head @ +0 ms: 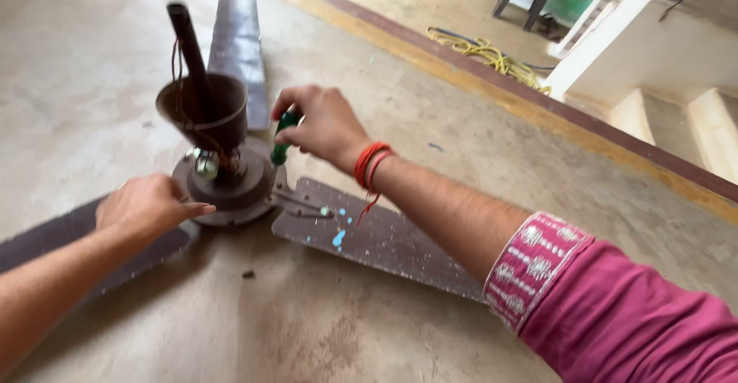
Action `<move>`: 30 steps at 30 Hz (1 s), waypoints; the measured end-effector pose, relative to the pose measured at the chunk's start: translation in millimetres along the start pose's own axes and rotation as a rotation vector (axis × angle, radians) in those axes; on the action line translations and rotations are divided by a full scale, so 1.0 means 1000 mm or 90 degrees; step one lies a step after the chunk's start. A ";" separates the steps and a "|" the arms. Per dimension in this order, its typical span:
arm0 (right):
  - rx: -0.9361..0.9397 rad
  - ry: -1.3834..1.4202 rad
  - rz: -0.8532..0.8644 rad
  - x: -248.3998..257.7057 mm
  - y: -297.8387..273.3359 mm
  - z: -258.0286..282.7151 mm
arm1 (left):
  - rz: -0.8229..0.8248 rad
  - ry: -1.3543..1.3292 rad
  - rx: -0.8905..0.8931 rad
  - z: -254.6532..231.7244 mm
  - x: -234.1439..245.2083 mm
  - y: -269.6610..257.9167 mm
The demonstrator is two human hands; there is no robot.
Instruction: The person uses a screwdriver to loosen and remove screws from the mounting bracket of a ceiling fan lying on the floor. They repeatedly adjust the fan and reposition the screwdriver to access different screws.
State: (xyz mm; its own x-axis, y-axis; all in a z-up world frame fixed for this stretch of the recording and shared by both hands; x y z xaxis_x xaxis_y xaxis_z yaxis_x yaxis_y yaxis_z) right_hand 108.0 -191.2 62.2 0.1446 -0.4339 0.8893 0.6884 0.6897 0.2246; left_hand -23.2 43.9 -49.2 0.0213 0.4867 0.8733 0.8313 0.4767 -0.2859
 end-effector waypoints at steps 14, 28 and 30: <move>0.036 -0.035 -0.062 -0.017 -0.007 -0.024 | -0.151 0.035 -0.154 -0.018 -0.029 -0.002; -0.008 -0.073 -0.015 -0.020 0.007 -0.026 | 0.015 -0.231 -0.121 -0.037 -0.050 0.015; -0.002 -0.073 -0.012 -0.017 0.008 -0.024 | 0.018 -0.247 -0.128 -0.034 -0.051 0.016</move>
State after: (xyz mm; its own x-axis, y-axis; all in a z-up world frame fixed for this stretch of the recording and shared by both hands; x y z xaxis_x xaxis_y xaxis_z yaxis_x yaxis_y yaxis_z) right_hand 128.1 -192.4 38.9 0.0495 -0.3778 0.9245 0.6920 0.6805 0.2410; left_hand 8.2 2.3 -85.0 -0.1322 0.7546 0.6428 0.9259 0.3256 -0.1918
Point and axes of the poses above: each hand's wrist, its own y-axis towards the middle knuckle, its own x-axis out of the back of the hand, z = x × y, the point moved 1 cm from there along y, towards the middle knuckle, and after that the axes turned 15 degrees about -y, right-handed, at the moved point
